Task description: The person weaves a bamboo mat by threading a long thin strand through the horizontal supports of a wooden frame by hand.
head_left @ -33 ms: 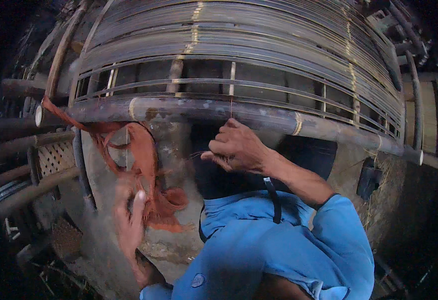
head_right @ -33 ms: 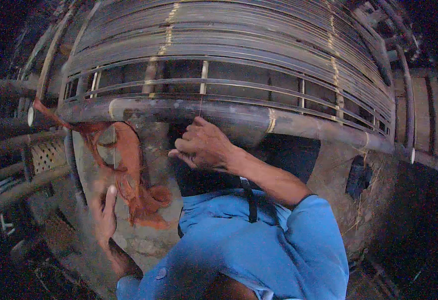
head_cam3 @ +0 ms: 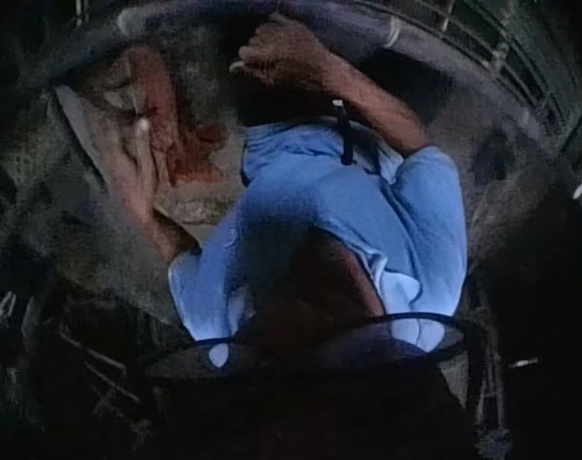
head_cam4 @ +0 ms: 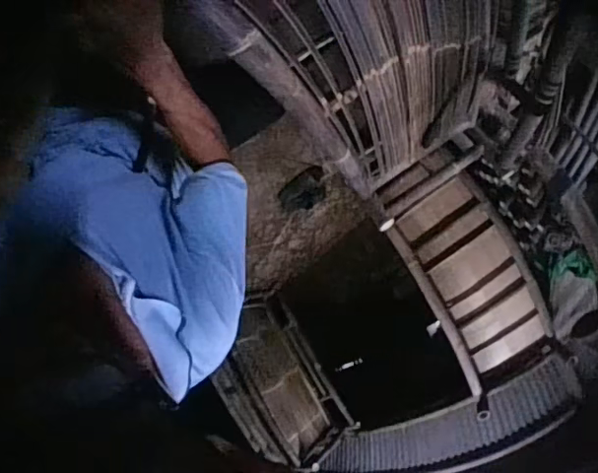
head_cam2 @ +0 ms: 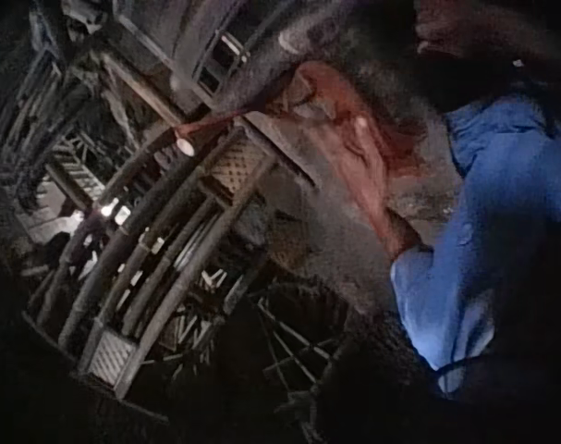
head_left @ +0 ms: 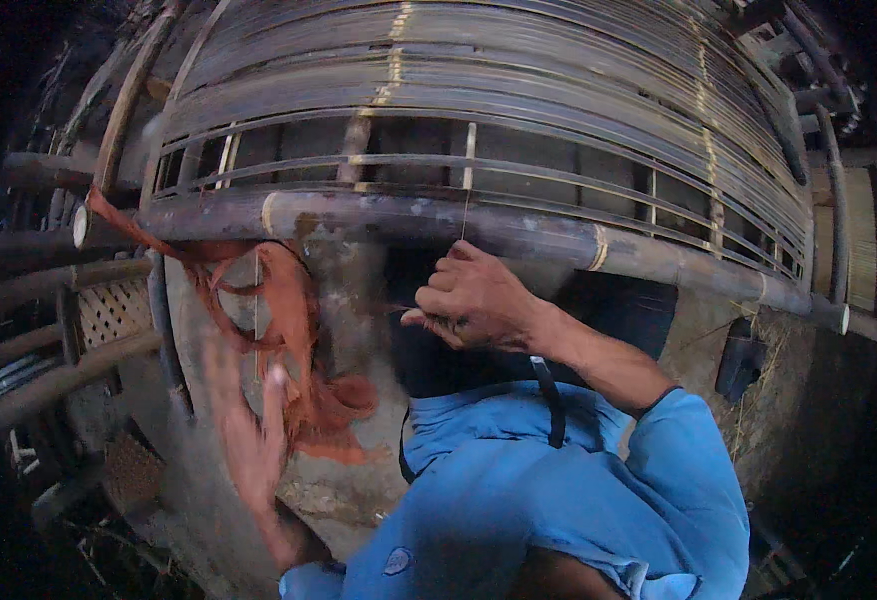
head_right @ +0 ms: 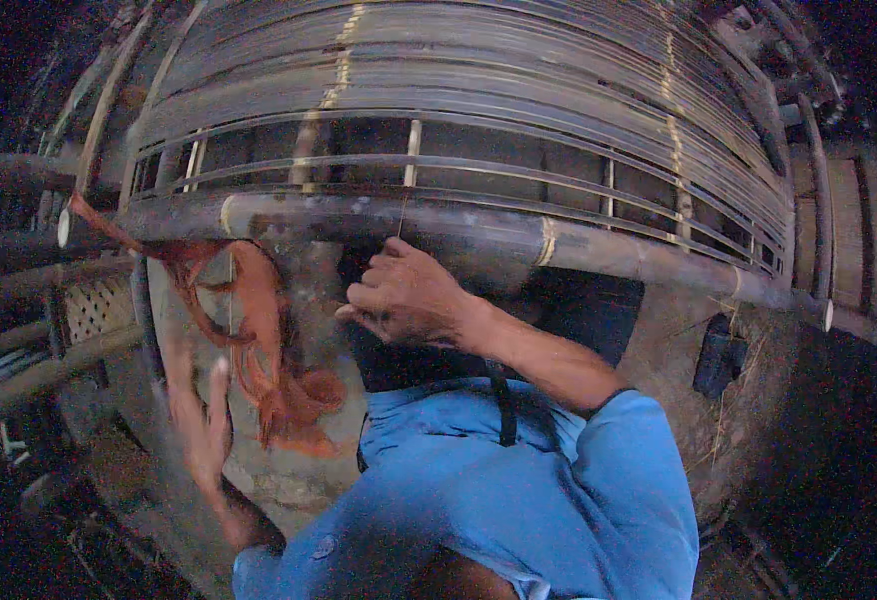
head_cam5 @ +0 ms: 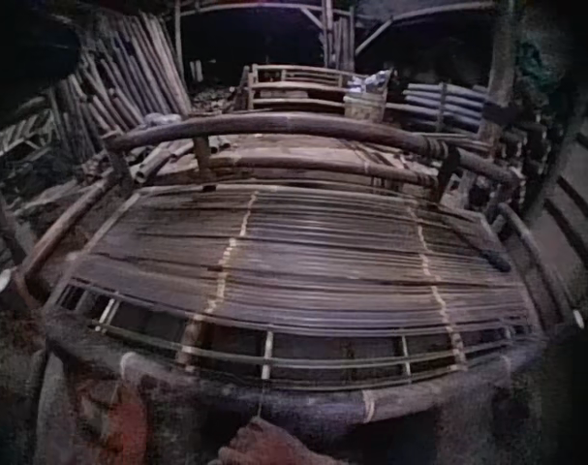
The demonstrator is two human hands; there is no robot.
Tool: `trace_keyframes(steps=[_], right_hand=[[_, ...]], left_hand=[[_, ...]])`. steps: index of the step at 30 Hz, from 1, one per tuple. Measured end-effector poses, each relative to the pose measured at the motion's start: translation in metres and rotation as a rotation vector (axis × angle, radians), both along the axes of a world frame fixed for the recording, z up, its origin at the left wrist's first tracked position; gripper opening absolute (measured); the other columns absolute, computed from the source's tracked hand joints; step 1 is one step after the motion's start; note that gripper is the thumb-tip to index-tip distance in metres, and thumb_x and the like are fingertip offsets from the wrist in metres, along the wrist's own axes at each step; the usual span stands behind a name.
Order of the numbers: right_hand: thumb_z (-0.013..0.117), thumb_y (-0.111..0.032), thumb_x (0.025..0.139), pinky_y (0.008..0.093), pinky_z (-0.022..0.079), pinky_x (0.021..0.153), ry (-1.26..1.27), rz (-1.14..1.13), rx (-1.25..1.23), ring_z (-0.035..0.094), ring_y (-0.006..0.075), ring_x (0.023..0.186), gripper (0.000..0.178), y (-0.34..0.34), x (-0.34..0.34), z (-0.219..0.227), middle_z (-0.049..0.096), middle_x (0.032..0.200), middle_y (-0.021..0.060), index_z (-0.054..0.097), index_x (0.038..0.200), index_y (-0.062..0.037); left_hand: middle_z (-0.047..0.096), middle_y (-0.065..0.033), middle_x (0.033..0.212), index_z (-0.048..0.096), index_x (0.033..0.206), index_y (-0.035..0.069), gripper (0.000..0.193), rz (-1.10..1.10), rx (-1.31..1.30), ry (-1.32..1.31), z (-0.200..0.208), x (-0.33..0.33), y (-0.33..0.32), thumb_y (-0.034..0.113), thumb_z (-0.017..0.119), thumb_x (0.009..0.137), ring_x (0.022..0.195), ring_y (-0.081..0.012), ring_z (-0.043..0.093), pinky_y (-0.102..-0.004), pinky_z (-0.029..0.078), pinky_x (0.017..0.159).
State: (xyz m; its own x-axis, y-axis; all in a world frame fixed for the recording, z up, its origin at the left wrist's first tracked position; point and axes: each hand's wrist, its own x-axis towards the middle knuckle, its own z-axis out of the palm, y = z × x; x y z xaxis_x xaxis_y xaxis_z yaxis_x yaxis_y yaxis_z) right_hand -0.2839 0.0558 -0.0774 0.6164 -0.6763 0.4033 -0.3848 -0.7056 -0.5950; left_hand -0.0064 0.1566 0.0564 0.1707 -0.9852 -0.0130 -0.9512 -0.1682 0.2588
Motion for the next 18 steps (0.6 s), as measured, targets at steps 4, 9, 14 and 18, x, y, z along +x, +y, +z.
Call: trace_keyframes(steps=[4,9,14,18], right_hand=[[0.072,-0.031,0.088,0.0403,0.045,0.082,0.041,0.176,-0.098,0.058,0.0253,0.078,0.026,0.006,0.019,0.028,0.054,0.071,0.0057,0.057,0.079,-0.0118],[0.073,-0.023,0.085,0.0407,0.047,0.088,-0.191,0.148,-0.069,0.063,0.0242,0.094,0.017,-0.014,0.001,0.078,0.066,0.091,0.0056,0.067,0.097,-0.0130],[0.069,-0.021,0.094,0.0403,0.053,0.086,-0.236,-0.241,0.268,0.069,0.0321,0.095,0.023,-0.059,-0.069,0.071,0.073,0.101,0.0145,0.073,0.106,-0.0029],[0.057,-0.029,0.101,0.0403,0.053,0.087,0.196,-0.511,0.307,0.071,0.0304,0.094,0.035,-0.105,-0.120,0.029,0.073,0.102,0.0198,0.071,0.111,0.0008]], left_hand=[[0.043,-0.0214,0.152,0.024,0.158,0.001,0.090,-0.281,-0.282,-0.032,0.013,-0.059,-0.039,0.020,0.078,0.087,0.138,-0.0337,0.046,-0.0412,0.039,0.111],[0.063,-0.0138,0.124,0.057,0.133,0.001,0.061,-0.150,0.331,0.764,0.015,-0.069,-0.033,0.015,0.083,0.080,0.102,-0.0174,0.064,-0.0339,0.052,0.087],[0.066,-0.0114,0.098,0.068,0.099,0.000,0.019,0.078,-0.057,0.849,0.063,0.078,0.010,0.017,0.065,0.092,0.094,-0.0171,0.064,-0.0324,0.052,0.078],[0.058,-0.0233,0.134,0.065,0.115,-0.003,0.031,0.210,-0.666,1.324,0.127,0.116,-0.013,0.021,0.053,0.099,0.116,-0.0219,0.056,-0.0413,0.041,0.107]])
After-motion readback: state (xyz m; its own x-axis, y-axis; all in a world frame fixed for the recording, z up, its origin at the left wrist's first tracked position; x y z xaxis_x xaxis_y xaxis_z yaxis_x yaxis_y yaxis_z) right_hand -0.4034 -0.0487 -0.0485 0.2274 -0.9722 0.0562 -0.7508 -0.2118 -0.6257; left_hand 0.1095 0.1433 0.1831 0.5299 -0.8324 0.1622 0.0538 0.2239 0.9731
